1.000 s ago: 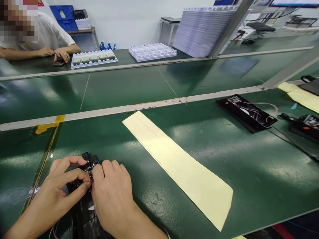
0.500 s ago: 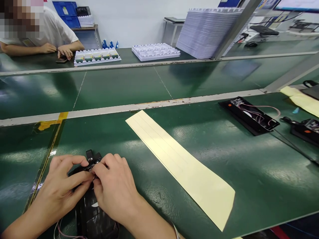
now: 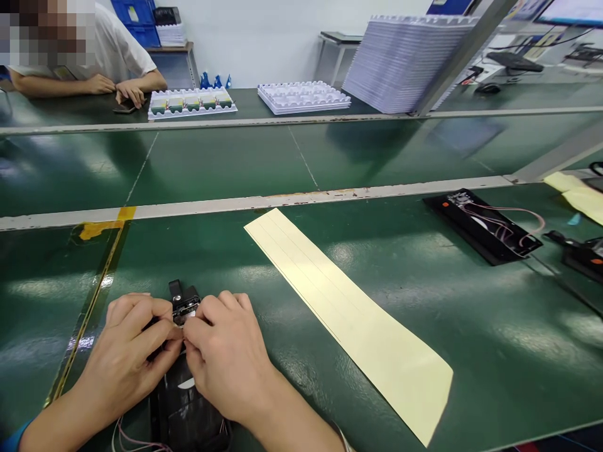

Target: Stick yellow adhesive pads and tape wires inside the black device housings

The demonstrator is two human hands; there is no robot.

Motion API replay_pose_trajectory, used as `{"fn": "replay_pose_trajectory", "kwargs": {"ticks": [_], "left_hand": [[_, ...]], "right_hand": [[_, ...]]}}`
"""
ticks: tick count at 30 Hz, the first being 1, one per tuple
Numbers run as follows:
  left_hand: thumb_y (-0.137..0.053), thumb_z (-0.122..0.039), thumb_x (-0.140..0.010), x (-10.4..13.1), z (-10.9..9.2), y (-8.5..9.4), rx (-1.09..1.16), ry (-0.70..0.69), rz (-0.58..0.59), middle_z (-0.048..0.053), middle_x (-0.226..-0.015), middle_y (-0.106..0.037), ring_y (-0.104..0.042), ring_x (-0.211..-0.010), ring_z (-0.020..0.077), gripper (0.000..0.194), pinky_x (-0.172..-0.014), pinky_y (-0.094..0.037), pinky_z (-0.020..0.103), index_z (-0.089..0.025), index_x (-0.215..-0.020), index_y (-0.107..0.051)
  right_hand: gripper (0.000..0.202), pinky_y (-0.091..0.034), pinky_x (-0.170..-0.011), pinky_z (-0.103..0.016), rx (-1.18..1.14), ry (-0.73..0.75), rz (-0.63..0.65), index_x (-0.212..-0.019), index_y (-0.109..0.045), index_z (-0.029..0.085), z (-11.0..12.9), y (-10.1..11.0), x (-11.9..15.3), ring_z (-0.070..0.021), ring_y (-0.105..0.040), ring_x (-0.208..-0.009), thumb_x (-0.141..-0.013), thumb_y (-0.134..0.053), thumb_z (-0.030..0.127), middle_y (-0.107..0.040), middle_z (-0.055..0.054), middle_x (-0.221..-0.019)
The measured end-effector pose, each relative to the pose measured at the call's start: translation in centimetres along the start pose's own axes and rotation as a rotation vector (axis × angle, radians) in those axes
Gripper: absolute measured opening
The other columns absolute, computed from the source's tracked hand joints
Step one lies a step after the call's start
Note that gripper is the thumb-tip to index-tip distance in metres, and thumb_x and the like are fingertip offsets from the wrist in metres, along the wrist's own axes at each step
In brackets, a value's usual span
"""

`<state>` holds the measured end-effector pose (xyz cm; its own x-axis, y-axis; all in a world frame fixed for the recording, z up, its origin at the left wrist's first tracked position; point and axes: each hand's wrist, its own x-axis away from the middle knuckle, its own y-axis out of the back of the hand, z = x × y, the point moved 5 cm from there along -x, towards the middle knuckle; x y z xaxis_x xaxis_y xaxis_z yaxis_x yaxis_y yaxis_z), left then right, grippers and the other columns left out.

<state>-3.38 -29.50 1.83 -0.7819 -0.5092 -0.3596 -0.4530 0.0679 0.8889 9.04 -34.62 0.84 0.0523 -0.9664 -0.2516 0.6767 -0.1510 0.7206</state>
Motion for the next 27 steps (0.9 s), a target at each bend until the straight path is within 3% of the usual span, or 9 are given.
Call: {"fn": "replay_pose_trajectory", "kwargs": {"ticks": [11,19,27], "left_hand": [[-0.058,-0.003,-0.086,0.1,0.0,-0.1,0.009,0.033,-0.007,0.004,-0.091,-0.055,-0.042,-0.088,0.0198,0.016,-0.078,-0.033,0.038,-0.018,-0.081,-0.057],[-0.053,-0.002,-0.089,0.4,0.7,-0.9,0.134,0.062,0.004,0.004,-0.097,-0.051,-0.046,-0.087,0.0145,0.014,-0.073,-0.041,0.030,-0.016,-0.086,-0.053],[-0.052,-0.008,-0.090,0.3,1.0,-0.1,0.166,0.120,-0.009,0.003,-0.107,-0.052,-0.052,-0.095,0.0106,0.011,-0.077,-0.045,0.023,-0.019,-0.094,-0.055]], "right_hand": [[0.013,-0.032,-0.067,-0.035,0.043,-0.054,-0.013,-0.079,-0.058,0.017,0.0,0.0,0.0,-0.0180,-0.042,-0.076,-0.089,-0.056,0.009,-0.053,-0.001,-0.083],[0.016,-0.045,-0.068,-0.032,-0.064,-0.106,-0.033,-0.091,-0.057,0.018,0.1,-0.7,0.1,-0.0194,-0.049,-0.084,-0.089,-0.051,0.004,-0.055,-0.005,-0.103],[0.015,-0.041,-0.061,-0.034,0.110,-0.089,0.032,-0.092,-0.055,0.016,0.5,-1.0,-0.2,-0.0204,-0.045,-0.074,-0.093,-0.045,0.004,-0.054,-0.004,-0.087]]}}
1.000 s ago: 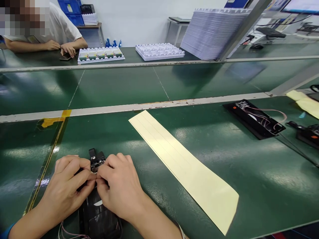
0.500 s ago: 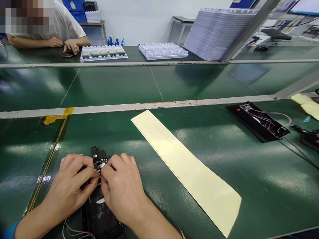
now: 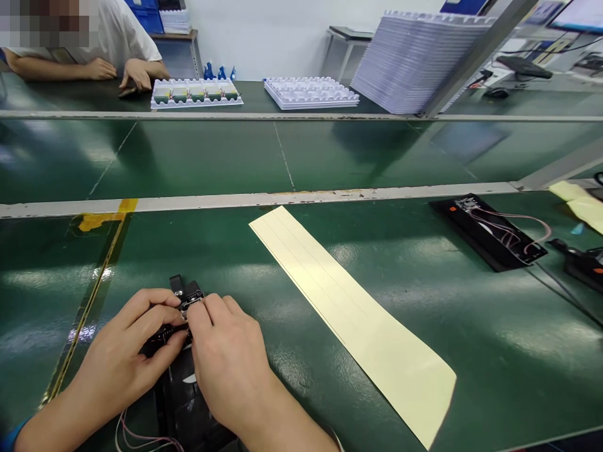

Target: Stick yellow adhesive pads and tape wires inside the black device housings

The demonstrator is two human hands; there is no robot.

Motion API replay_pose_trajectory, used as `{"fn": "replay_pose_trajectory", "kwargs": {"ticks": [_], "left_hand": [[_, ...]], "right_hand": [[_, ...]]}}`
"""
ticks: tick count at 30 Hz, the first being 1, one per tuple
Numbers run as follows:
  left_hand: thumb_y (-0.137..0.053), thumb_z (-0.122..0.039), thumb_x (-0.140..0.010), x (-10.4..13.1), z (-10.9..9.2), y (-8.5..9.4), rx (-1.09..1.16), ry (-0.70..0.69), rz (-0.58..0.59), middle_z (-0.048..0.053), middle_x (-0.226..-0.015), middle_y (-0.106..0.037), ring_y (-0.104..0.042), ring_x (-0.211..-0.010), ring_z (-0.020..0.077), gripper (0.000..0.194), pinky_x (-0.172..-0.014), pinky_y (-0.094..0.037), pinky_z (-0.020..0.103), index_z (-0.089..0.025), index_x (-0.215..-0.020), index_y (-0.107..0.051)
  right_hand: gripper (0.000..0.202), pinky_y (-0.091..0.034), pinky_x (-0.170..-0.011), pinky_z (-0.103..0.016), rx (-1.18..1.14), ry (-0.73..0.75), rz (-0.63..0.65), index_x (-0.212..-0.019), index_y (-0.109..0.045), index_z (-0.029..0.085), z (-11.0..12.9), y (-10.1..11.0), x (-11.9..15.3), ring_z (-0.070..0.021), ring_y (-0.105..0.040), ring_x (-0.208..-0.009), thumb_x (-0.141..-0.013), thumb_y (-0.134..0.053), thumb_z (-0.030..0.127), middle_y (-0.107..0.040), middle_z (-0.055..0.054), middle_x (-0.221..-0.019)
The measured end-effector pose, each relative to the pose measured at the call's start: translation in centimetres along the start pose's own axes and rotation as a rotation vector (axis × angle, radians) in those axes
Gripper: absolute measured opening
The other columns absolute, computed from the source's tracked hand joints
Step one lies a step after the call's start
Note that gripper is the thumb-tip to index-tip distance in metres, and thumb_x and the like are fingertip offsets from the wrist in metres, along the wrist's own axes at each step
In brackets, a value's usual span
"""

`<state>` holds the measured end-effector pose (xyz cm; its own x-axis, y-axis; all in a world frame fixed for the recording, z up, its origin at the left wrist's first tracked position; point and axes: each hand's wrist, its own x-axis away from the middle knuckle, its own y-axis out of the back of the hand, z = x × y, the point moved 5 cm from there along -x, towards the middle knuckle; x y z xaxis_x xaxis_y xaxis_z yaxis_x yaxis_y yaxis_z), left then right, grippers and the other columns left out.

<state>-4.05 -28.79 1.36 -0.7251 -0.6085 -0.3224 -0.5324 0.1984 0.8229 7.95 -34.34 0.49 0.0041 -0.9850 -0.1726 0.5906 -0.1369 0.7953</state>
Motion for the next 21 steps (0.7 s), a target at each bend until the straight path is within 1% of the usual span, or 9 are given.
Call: {"fn": "replay_pose_trajectory", "kwargs": {"ticks": [2,6,8,12,15,18,21], "left_hand": [[-0.052,-0.009,-0.090,-0.29,0.02,0.10,0.006,0.002,0.002,0.003,-0.109,-0.052,-0.053,-0.098,0.0109,0.012,-0.077,-0.046,0.023,-0.019,-0.094,-0.056],[-0.051,-0.009,-0.091,-0.70,0.08,-0.13,-0.009,-0.003,0.009,0.004,-0.107,-0.053,-0.053,-0.091,0.0122,0.012,-0.069,-0.046,0.025,-0.019,-0.088,-0.058],[-0.051,-0.008,-0.090,-0.77,0.15,-0.29,-0.016,0.008,0.008,0.004,-0.106,-0.053,-0.053,-0.089,0.0130,0.013,-0.067,-0.046,0.026,-0.019,-0.086,-0.057],[-0.052,-0.007,-0.089,-0.80,0.21,-0.46,-0.016,0.023,0.008,0.004,-0.103,-0.054,-0.053,-0.090,0.0144,0.013,-0.068,-0.046,0.027,-0.019,-0.083,-0.055],[-0.051,-0.009,-0.090,-0.84,0.26,-0.53,-0.014,0.032,0.014,0.003,-0.102,-0.055,-0.052,-0.089,0.0146,0.013,-0.068,-0.046,0.027,-0.019,-0.082,-0.054],[-0.051,-0.010,-0.091,-0.86,0.30,-0.59,-0.011,0.035,0.019,0.003,-0.101,-0.054,-0.052,-0.089,0.0144,0.012,-0.069,-0.046,0.028,-0.019,-0.084,-0.054],[-0.051,-0.008,-0.090,-0.82,0.32,-0.68,-0.008,0.038,0.027,0.003,-0.100,-0.055,-0.052,-0.088,0.0148,0.013,-0.069,-0.046,0.029,-0.019,-0.083,-0.053]], "right_hand": [[0.015,-0.039,-0.058,-0.035,0.023,0.010,0.001,-0.091,-0.055,0.015,0.11,0.04,0.02,-0.0203,-0.044,-0.072,-0.094,-0.045,0.005,-0.053,-0.004,-0.085],[0.017,-0.041,-0.058,-0.035,0.020,0.026,-0.005,-0.090,-0.058,0.015,0.18,0.02,0.21,-0.0204,-0.045,-0.073,-0.095,-0.044,0.005,-0.056,-0.004,-0.086],[0.018,-0.045,-0.062,-0.035,0.017,0.039,-0.017,-0.091,-0.059,0.015,0.21,-0.04,0.32,-0.0204,-0.048,-0.076,-0.096,-0.045,0.006,-0.059,-0.005,-0.091],[0.017,-0.052,-0.071,-0.034,-0.038,0.057,-0.063,-0.094,-0.061,0.014,0.12,0.21,0.53,-0.0204,-0.055,-0.085,-0.095,-0.047,0.004,-0.062,-0.008,-0.105],[0.018,-0.054,-0.078,-0.034,-0.123,0.053,-0.073,-0.098,-0.061,0.014,-0.18,0.61,0.62,-0.0201,-0.058,-0.089,-0.094,-0.046,0.004,-0.061,-0.008,-0.107],[0.019,-0.055,-0.075,-0.032,-0.162,0.019,-0.056,-0.100,-0.059,0.016,-0.53,0.80,0.58,-0.0185,-0.059,-0.088,-0.093,-0.046,0.004,-0.060,-0.006,-0.107],[0.018,-0.054,-0.069,-0.033,-0.090,0.020,-0.056,-0.095,-0.060,0.017,-0.37,0.69,0.44,-0.0190,-0.060,-0.085,-0.093,-0.046,0.005,-0.060,-0.005,-0.109]]}}
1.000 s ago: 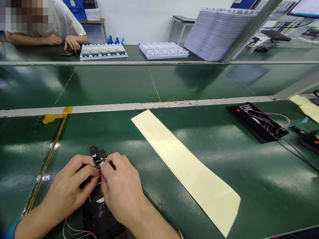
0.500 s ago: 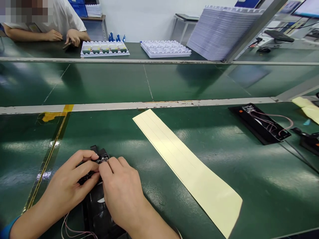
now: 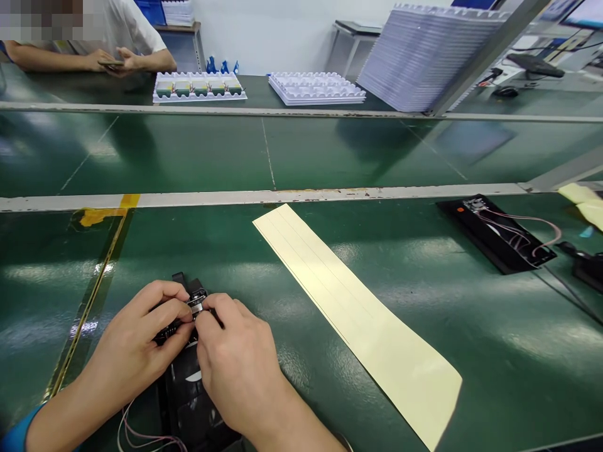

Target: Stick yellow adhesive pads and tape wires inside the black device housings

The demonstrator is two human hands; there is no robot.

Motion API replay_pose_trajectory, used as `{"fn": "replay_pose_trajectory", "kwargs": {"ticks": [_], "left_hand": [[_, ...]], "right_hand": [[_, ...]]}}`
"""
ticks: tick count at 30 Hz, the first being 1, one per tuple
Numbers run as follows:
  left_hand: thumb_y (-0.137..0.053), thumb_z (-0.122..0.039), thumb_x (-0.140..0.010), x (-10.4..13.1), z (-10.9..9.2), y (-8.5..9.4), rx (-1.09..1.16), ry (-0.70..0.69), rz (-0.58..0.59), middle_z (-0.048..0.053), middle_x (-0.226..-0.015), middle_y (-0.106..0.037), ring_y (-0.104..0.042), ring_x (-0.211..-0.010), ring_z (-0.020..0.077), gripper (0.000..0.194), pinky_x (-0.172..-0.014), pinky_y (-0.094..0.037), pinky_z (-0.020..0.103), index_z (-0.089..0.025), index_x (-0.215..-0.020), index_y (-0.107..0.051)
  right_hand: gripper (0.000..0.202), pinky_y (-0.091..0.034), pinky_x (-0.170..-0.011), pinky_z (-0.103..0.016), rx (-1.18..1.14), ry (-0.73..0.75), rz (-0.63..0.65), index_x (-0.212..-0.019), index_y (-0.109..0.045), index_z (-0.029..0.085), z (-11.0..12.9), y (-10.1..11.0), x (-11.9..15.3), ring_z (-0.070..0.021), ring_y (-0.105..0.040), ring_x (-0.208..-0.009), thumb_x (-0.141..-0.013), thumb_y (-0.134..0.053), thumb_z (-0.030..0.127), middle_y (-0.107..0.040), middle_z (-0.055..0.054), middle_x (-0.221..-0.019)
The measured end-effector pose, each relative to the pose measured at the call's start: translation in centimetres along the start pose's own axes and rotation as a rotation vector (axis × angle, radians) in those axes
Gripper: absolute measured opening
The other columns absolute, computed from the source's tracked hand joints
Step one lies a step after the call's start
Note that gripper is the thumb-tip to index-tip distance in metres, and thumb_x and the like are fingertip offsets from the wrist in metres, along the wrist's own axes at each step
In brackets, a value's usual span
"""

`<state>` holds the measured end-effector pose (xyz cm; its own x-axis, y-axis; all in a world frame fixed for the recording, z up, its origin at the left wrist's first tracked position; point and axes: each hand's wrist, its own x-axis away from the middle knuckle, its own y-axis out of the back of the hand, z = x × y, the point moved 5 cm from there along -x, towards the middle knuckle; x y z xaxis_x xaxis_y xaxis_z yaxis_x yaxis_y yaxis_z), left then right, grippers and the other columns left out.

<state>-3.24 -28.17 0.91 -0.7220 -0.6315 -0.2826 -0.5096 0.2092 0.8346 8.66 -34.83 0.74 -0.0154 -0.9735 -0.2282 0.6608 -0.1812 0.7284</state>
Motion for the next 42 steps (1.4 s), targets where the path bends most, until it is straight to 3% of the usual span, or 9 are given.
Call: {"fn": "replay_pose_trajectory", "kwargs": {"ticks": [8,14,19,21,27,36,42], "left_hand": [[-0.052,-0.009,-0.091,0.2,0.1,-0.1,-0.001,-0.011,-0.004,0.002,-0.099,-0.056,-0.054,-0.088,0.0143,0.011,-0.071,-0.048,0.029,-0.019,-0.087,-0.055],[-0.048,-0.008,-0.093,1.4,0.6,0.3,-0.022,-0.089,0.045,0.005,-0.117,-0.051,-0.057,-0.099,0.0137,0.018,-0.074,-0.052,0.027,-0.022,-0.099,-0.059],[-0.046,-0.006,-0.093,2.4,0.2,0.7,-0.113,-0.250,0.103,0.012,-0.132,-0.045,-0.047,-0.124,0.0262,0.033,-0.097,-0.053,0.048,-0.019,-0.122,-0.056],[-0.047,-0.005,-0.092,2.5,0.0,0.7,-0.136,-0.282,0.097,0.014,-0.131,-0.046,-0.046,-0.125,0.0276,0.032,-0.101,-0.051,0.053,-0.016,-0.121,-0.057],[-0.049,0.000,-0.089,2.5,-0.5,0.4,-0.168,-0.320,0.091,0.015,-0.129,-0.048,-0.046,-0.126,0.0256,0.034,-0.110,-0.047,0.051,-0.010,-0.121,-0.056],[-0.046,0.001,-0.089,1.9,-1.2,0.4,-0.217,-0.326,0.078,0.016,-0.123,-0.051,-0.047,-0.121,0.0285,0.031,-0.102,-0.053,0.055,-0.007,-0.116,-0.059],[-0.048,0.002,-0.088,2.2,-0.7,0.3,-0.177,-0.301,0.077,0.015,-0.123,-0.051,-0.049,-0.119,0.0254,0.031,-0.109,-0.047,0.052,-0.007,-0.116,-0.060]], "right_hand": [[0.018,-0.042,-0.046,-0.032,0.232,-0.045,-0.031,-0.091,-0.059,0.017,0.9,-1.1,-0.4,-0.0217,-0.058,-0.076,-0.086,-0.047,0.004,-0.058,-0.006,-0.097],[0.017,-0.041,-0.048,-0.032,0.157,-0.125,-0.022,-0.092,-0.051,0.018,0.5,-1.2,-0.5,-0.0184,-0.052,-0.069,-0.087,-0.044,0.004,-0.052,-0.005,-0.096],[0.019,-0.042,-0.049,-0.031,0.152,-0.164,0.019,-0.094,-0.048,0.019,0.3,-1.1,-0.7,-0.0193,-0.052,-0.070,-0.085,-0.045,0.002,-0.051,-0.004,-0.094],[0.019,-0.043,-0.050,-0.031,0.147,-0.164,0.028,-0.094,-0.048,0.019,0.3,-1.2,-0.8,-0.0194,-0.052,-0.070,-0.085,-0.045,0.002,-0.051,-0.004,-0.094],[0.019,-0.042,-0.049,-0.031,0.138,-0.172,0.013,-0.094,-0.047,0.019,0.2,-1.2,-0.9,-0.0186,-0.052,-0.069,-0.084,-0.046,0.002,-0.051,-0.004,-0.096],[0.017,-0.043,-0.056,-0.032,0.032,-0.194,0.043,-0.095,-0.047,0.020,-0.1,-0.9,-0.7,-0.0178,-0.050,-0.071,-0.086,-0.048,0.005,-0.050,-0.002,-0.095],[0.014,-0.042,-0.053,-0.031,0.122,-0.161,0.025,-0.094,-0.048,0.019,0.2,-1.0,-0.7,-0.0175,-0.050,-0.069,-0.090,-0.046,0.006,-0.051,-0.003,-0.096]]}}
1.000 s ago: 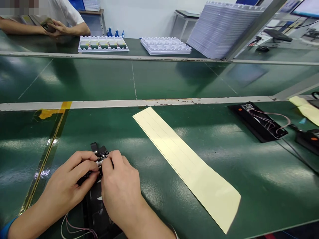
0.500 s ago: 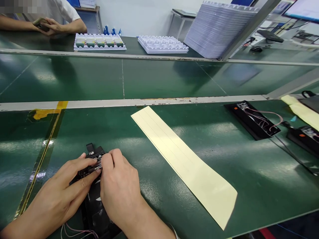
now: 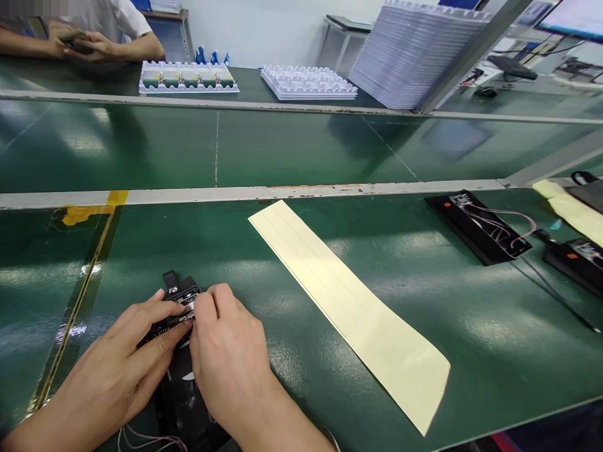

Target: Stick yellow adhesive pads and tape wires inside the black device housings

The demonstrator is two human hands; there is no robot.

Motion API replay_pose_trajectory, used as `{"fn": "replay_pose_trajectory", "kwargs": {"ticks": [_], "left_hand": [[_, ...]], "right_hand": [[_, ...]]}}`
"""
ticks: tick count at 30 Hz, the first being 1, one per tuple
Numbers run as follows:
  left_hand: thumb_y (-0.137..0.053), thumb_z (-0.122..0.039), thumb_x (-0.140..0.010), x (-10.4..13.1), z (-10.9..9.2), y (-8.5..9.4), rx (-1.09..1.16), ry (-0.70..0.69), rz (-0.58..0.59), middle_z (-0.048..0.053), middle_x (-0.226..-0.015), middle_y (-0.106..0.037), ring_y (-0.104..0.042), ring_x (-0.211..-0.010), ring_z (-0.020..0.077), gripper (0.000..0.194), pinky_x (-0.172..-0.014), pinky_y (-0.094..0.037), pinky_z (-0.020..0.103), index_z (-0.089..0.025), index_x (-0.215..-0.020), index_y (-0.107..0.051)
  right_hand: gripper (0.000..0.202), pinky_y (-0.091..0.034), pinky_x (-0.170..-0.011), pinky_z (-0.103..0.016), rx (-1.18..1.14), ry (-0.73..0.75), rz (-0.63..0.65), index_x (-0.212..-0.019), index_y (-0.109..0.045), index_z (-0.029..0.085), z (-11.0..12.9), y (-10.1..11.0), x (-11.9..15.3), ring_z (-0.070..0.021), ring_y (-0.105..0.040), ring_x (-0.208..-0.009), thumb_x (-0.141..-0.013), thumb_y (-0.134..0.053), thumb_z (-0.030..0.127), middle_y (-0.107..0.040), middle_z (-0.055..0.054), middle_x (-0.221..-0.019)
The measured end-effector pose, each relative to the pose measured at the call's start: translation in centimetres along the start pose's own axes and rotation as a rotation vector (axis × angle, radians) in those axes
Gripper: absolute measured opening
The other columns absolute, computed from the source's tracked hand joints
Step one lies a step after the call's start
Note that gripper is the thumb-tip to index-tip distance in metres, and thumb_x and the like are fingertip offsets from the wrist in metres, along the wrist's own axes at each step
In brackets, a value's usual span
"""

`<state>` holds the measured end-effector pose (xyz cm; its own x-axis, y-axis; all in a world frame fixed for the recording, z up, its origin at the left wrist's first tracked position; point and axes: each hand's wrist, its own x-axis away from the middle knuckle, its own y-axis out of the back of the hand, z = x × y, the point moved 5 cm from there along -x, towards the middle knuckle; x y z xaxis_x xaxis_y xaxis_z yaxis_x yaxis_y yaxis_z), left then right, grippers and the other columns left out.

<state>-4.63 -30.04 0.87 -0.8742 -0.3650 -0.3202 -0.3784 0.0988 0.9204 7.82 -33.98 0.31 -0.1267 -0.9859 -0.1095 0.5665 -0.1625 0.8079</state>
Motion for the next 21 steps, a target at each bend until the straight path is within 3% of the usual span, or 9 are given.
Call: {"fn": "replay_pose_trajectory", "kwargs": {"ticks": [14,21], "left_hand": [[-0.050,0.003,-0.088,0.45,0.25,0.04,0.052,-0.002,-0.052,0.013,-0.120,-0.051,-0.048,-0.123,0.0234,0.027,-0.116,-0.036,0.044,-0.006,-0.111,-0.061],[-0.056,-0.001,-0.087,0.50,0.80,0.26,0.098,0.109,-0.164,0.013,-0.118,-0.054,-0.051,-0.120,0.0244,0.025,-0.105,-0.045,0.038,-0.007,-0.112,-0.057]], "right_hand": [[0.016,-0.036,-0.049,-0.031,0.219,-0.033,-0.014,-0.086,-0.049,0.020,0.50,-0.58,-0.57,-0.0176,-0.050,-0.064,-0.087,-0.058,0.007,-0.050,0.000,-0.081],[0.010,-0.036,-0.053,-0.033,0.243,-0.062,0.035,-0.088,-0.052,0.019,0.51,-1.03,-0.90,-0.0207,-0.051,-0.070,-0.090,-0.054,0.009,-0.051,-0.001,-0.080]]}}
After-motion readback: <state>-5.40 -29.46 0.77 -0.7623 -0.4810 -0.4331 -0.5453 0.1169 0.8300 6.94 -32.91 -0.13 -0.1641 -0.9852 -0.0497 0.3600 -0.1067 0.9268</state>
